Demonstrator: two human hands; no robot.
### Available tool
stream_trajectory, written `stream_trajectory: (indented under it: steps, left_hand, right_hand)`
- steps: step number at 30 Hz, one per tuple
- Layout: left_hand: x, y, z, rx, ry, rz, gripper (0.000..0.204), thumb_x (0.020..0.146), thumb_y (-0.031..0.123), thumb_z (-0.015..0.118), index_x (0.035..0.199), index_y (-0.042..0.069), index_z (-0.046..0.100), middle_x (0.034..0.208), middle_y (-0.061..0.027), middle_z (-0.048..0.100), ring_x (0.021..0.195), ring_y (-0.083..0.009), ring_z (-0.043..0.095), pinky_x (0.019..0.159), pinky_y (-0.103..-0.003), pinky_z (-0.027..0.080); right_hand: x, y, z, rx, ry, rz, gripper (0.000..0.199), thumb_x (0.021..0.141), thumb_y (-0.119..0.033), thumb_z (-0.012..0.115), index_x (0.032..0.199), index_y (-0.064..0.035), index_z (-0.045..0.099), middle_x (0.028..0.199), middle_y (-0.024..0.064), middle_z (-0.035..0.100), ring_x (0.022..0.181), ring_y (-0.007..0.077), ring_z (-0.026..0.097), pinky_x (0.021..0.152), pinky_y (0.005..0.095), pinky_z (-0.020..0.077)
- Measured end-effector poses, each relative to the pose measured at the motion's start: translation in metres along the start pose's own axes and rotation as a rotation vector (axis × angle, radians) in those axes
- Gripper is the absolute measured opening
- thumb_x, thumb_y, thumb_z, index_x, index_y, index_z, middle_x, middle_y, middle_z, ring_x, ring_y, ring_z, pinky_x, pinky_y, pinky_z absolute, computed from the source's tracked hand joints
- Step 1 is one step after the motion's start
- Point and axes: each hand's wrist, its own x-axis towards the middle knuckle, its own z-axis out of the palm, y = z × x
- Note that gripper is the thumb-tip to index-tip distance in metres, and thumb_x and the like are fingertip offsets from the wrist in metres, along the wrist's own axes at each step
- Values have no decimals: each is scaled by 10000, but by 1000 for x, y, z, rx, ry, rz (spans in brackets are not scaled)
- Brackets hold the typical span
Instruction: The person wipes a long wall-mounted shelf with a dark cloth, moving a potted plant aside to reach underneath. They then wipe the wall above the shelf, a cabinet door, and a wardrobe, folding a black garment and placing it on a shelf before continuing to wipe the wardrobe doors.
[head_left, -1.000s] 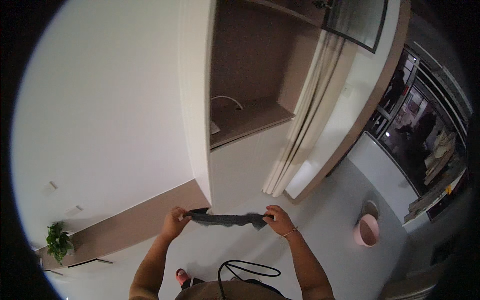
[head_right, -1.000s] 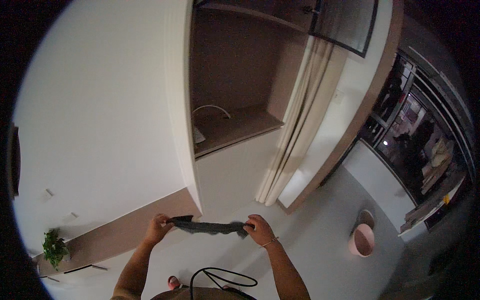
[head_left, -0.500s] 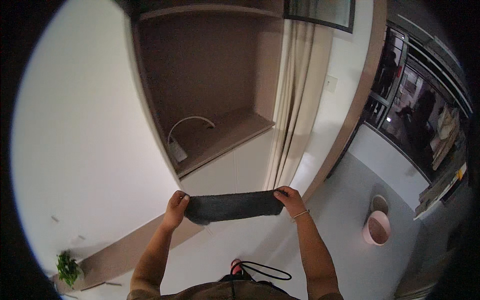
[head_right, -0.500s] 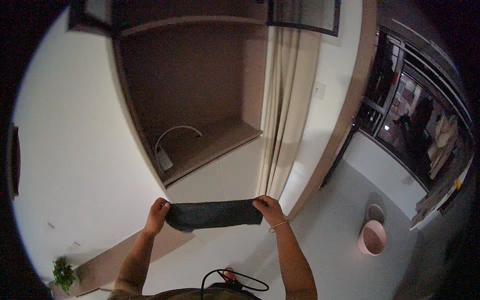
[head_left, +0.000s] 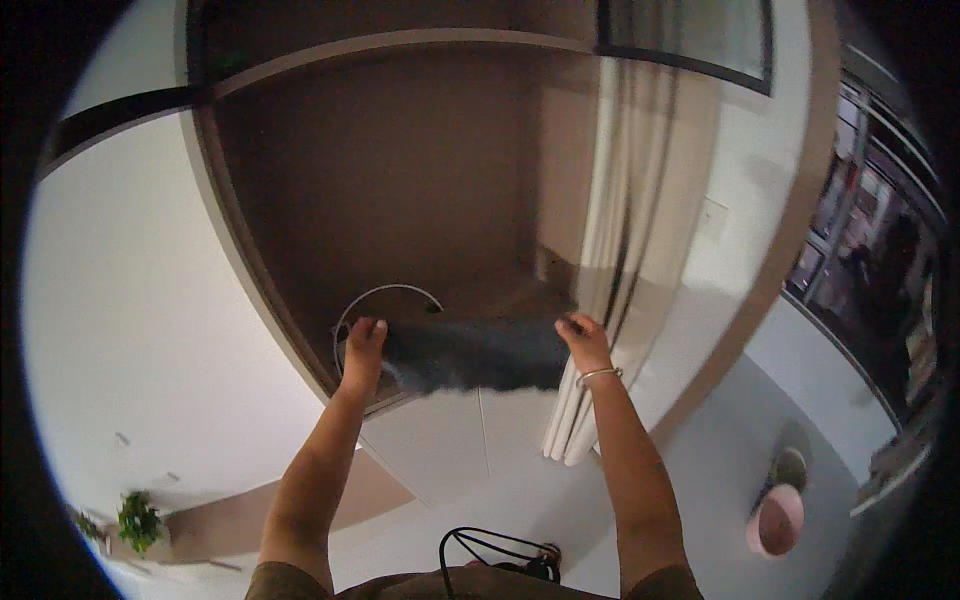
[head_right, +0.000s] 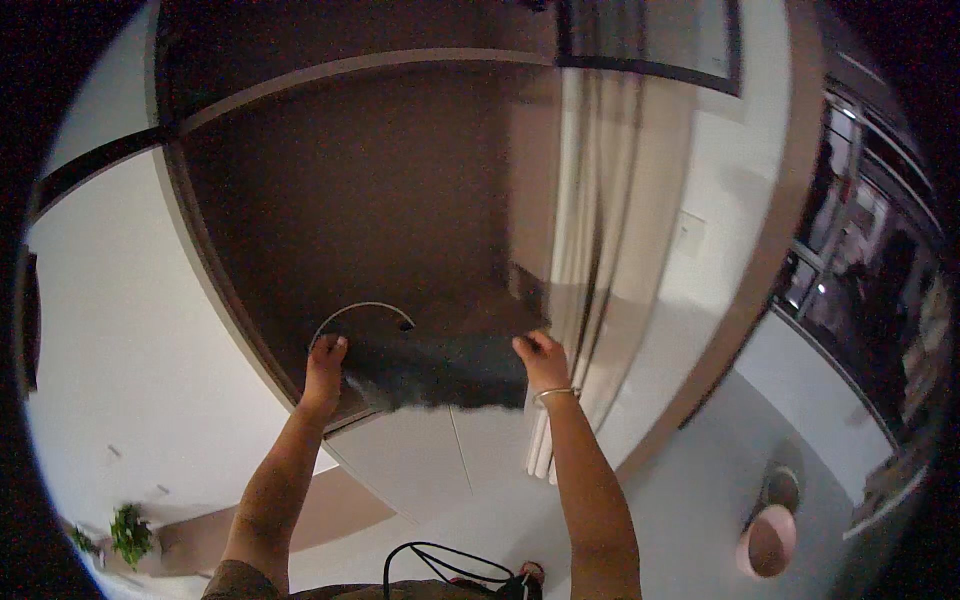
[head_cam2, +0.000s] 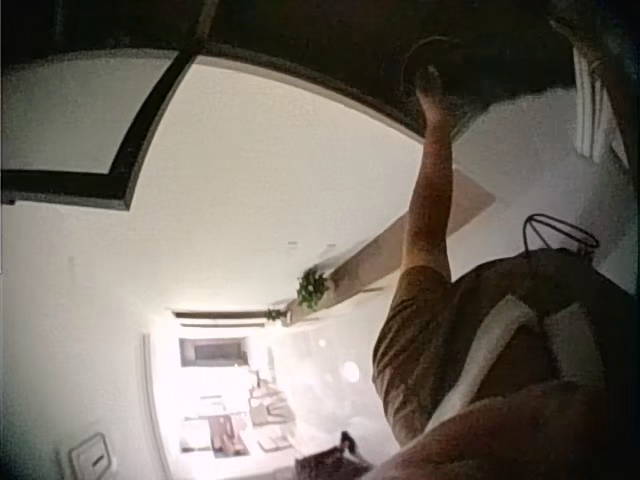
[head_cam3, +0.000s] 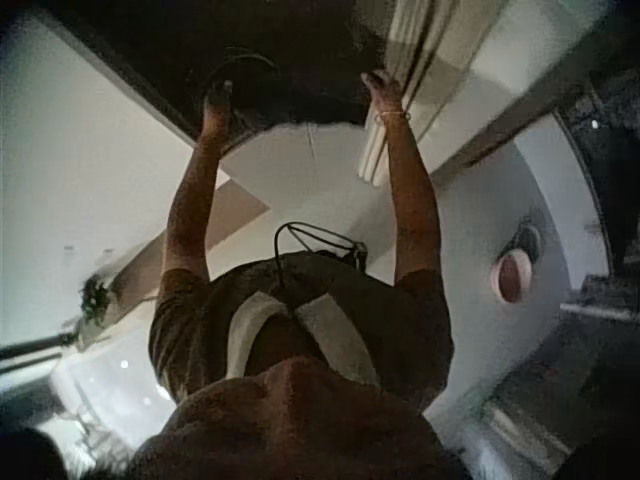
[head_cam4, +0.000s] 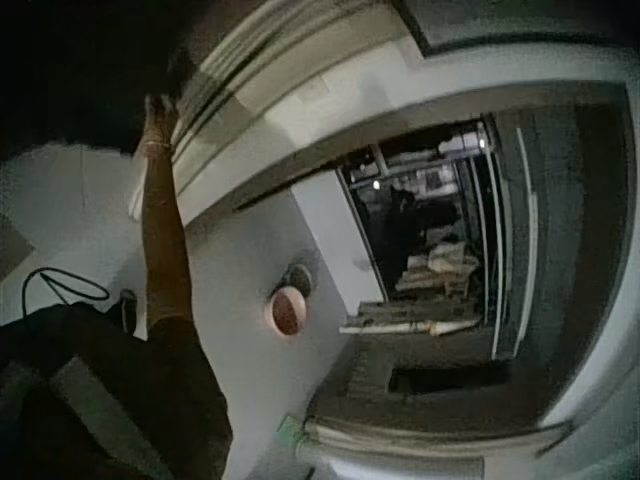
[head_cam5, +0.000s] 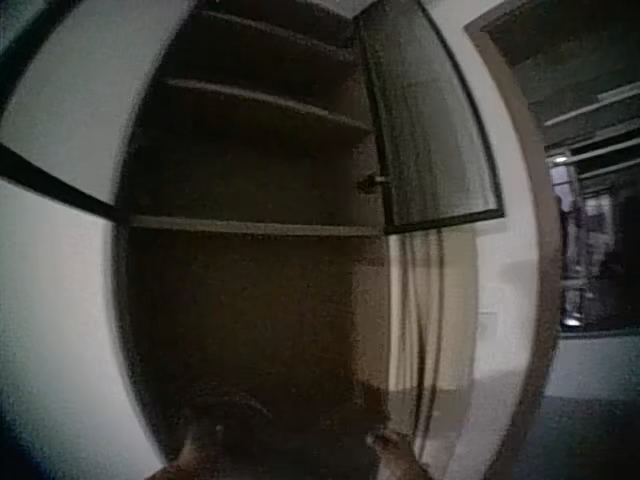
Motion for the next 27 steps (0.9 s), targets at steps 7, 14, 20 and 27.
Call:
stream_trajectory:
  steps: [7,14,20,27]
  left_hand:
    - [-1,-24,30,-21,186,-232,303,944,284,593,1062,6,596,847,-57,601,811,-164,556,718,-322,464]
    - [-2,-147,74,498,257,-75,370,858,207,653,1170,27,570,1096,-224,606,1013,-417,566,894,-472,453]
    - [-55,-81,111,1158,-211,110,590,908,511,534,1398,187,476,1464,-168,403,1337,-417,364,1047,-533,363]
    - [5,-132,91,1209,-262,23,624,896,594,486,1384,206,505,1472,-165,391,1370,-406,325,1038,-606,330]
  right_hand:
    - [96,42,22,84,-255,37,354,862,-321,711,1020,-6,677,878,45,669,812,141,599,746,287,474]
    - [132,128,73,-387,-266,-206,243,844,-267,700,1010,-89,704,1056,144,686,951,331,651,827,405,514]
    - [51,74,97,-852,-969,-453,541,948,-576,381,1435,-346,425,1584,30,243,1425,339,243,1084,705,71]
    - [82,49,174,-817,-1171,-435,615,979,-586,234,1474,-252,383,1599,31,204,1446,356,183,1149,601,86]
